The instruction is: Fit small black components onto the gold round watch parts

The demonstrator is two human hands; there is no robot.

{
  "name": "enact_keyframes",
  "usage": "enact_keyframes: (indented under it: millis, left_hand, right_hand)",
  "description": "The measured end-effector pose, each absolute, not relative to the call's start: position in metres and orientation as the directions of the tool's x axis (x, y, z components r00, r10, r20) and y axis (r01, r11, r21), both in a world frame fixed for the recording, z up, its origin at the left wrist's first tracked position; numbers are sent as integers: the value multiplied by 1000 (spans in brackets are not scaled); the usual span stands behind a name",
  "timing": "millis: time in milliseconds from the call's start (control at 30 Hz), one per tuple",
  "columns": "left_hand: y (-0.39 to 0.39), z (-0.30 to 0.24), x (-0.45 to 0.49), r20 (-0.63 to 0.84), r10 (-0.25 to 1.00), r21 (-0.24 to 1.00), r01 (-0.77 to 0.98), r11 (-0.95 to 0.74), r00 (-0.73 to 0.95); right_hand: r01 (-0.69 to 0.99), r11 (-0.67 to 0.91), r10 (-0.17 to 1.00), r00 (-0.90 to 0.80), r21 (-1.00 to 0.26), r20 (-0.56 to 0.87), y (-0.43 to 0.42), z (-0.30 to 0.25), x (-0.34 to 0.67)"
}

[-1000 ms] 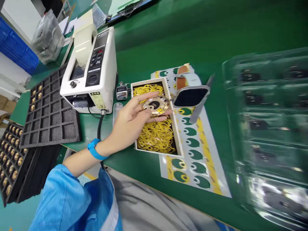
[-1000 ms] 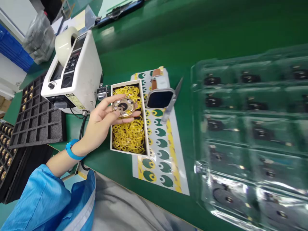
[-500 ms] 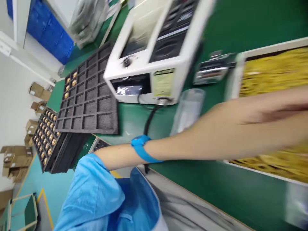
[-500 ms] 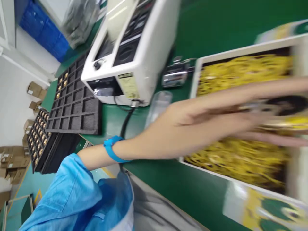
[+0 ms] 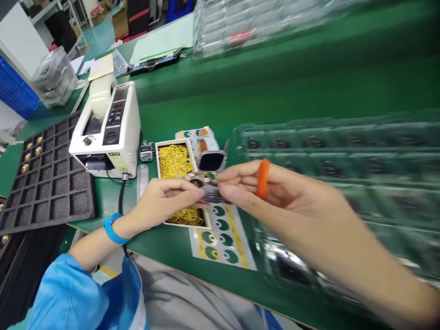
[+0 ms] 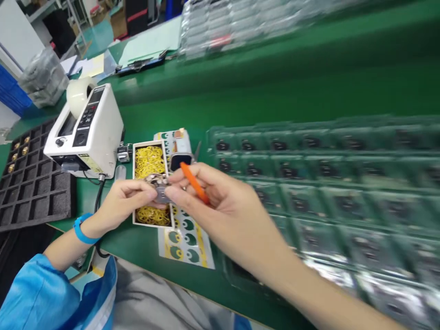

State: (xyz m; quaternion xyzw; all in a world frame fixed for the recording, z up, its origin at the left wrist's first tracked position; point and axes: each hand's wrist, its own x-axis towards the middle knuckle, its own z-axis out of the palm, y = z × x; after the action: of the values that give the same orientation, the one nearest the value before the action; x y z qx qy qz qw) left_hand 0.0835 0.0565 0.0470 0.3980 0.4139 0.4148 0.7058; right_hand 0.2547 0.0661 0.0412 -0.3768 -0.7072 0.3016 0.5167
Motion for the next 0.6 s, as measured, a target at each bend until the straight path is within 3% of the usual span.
enact_keyframes:
  millis: [100, 200, 333, 400, 467, 600]
  left_hand:
    - [57, 47, 82, -289, 909, 893, -257, 370, 301]
    - [58, 46, 82, -334, 851, 841, -278, 463, 406]
    - [56, 45, 81, -331, 800, 808, -287, 514, 501]
    - [55, 44, 81, -292, 819, 822, -308, 479, 494]
    - [55, 44, 82, -227, 848, 848, -331, 414, 479]
    - [53, 41, 83, -137, 854, 889, -318, 329, 502]
  right_hand:
    - [258, 695, 718, -309, -671, 624, 67, 43, 268]
    - [258, 849, 526, -489, -461, 696, 70, 42, 279]
    - [322, 911, 401, -549, -257, 733, 67, 39, 278]
    - [348, 883, 456, -474, -315, 753, 62, 38, 275]
    - [365, 788, 608, -330, -496, 722, 58, 37, 272]
    - [245, 435, 899, -176, -867, 402, 60, 35, 271]
